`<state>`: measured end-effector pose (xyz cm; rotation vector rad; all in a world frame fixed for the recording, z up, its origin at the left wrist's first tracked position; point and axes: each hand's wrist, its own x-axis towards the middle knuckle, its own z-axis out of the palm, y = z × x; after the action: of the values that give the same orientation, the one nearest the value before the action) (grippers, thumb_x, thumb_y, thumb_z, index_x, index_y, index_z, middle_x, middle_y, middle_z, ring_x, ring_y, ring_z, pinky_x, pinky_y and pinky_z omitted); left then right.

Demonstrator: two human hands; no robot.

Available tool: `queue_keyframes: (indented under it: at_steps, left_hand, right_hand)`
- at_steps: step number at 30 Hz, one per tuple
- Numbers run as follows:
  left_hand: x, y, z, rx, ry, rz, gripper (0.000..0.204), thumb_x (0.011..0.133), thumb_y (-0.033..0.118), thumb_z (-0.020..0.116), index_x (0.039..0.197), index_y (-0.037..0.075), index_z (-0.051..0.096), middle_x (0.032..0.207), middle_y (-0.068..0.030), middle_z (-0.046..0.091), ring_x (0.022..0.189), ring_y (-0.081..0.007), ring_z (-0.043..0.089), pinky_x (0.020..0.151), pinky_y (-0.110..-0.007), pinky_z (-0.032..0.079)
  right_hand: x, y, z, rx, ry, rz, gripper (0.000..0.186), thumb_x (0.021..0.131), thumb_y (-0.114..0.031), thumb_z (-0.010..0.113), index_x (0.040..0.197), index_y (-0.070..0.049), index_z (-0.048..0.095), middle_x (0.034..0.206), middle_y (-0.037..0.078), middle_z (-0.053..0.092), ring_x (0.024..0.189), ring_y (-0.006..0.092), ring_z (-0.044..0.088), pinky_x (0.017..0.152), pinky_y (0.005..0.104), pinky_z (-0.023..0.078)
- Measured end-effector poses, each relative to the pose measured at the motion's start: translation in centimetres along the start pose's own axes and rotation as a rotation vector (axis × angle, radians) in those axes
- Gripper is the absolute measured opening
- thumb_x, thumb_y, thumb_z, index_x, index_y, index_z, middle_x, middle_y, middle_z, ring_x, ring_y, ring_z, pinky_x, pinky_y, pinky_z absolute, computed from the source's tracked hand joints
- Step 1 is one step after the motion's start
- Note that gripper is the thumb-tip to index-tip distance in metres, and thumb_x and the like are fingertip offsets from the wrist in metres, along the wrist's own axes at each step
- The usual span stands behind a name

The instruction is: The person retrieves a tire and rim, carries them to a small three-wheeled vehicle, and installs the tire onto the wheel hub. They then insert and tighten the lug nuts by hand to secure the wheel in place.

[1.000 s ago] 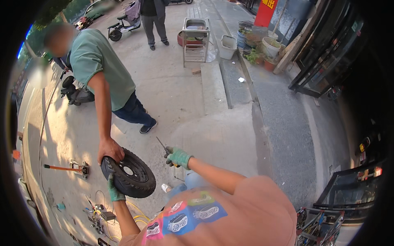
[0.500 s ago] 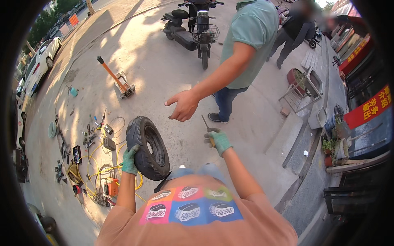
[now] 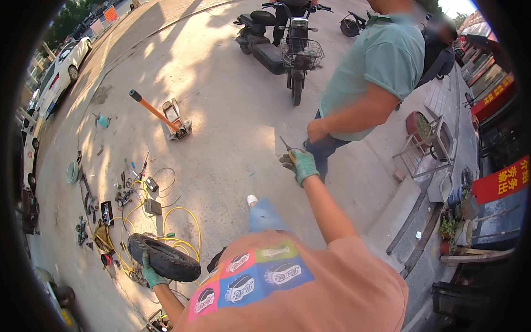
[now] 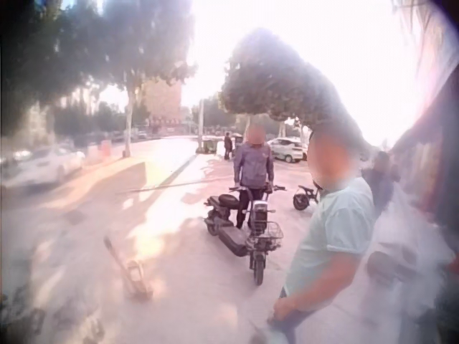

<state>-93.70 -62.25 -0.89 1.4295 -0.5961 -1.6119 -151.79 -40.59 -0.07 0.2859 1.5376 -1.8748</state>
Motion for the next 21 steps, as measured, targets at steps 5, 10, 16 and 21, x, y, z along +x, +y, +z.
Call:
queue_keyframes:
  at_steps: [5, 10, 16, 21]
  left_hand:
    - [1.2, 1.4, 5.1, -0.015, 0.088, 0.030, 0.061, 0.075, 0.033, 0.076, 0.123, 0.001, 0.055, 0.117, -0.0131, 0.061, 0.098, -0.0269, 0.062, 0.089, -0.040, 0.053]
    - [2.7, 2.2, 12.5, -0.041, 0.106, 0.014, 0.063, 0.075, 0.031, 0.076, 0.124, -0.001, 0.054, 0.118, -0.0138, 0.060, 0.100, -0.0269, 0.062, 0.088, -0.038, 0.053]
    - [10.3, 1.6, 22.7, -0.025, -0.040, -0.052, 0.053, 0.078, 0.026, 0.075, 0.121, 0.002, 0.057, 0.114, -0.0110, 0.063, 0.097, -0.0253, 0.063, 0.087, -0.037, 0.053]
    - [16.4, 1.3, 33.6, 0.002, -0.218, -0.098, 0.039, 0.078, 0.019, 0.074, 0.112, 0.002, 0.062, 0.105, -0.0102, 0.067, 0.089, -0.0248, 0.066, 0.081, -0.038, 0.055]
  right_hand:
    - [10.0, -4.7, 1.6, 0.007, 0.046, 0.091, 0.029, 0.098, -0.037, 0.043, 0.099, -0.010, 0.055, 0.077, 0.005, 0.059, 0.055, 0.0141, 0.054, 0.043, 0.0248, 0.040]
    - [12.5, -9.0, 7.6, -0.016, 0.084, 0.181, 0.033, 0.096, -0.038, 0.049, 0.100, -0.006, 0.055, 0.077, 0.008, 0.059, 0.048, 0.0138, 0.050, 0.037, 0.0246, 0.039]
    - [16.2, -8.7, 13.6, 0.001, 0.110, 0.128, 0.029, 0.095, -0.039, 0.053, 0.100, -0.010, 0.057, 0.080, 0.005, 0.061, 0.052, 0.0114, 0.052, 0.040, 0.0220, 0.042]
    - [19.3, -7.8, 19.4, 0.070, 0.104, 0.116, 0.023, 0.094, -0.033, 0.057, 0.101, -0.011, 0.057, 0.082, 0.006, 0.062, 0.055, 0.0121, 0.053, 0.042, 0.0236, 0.043]
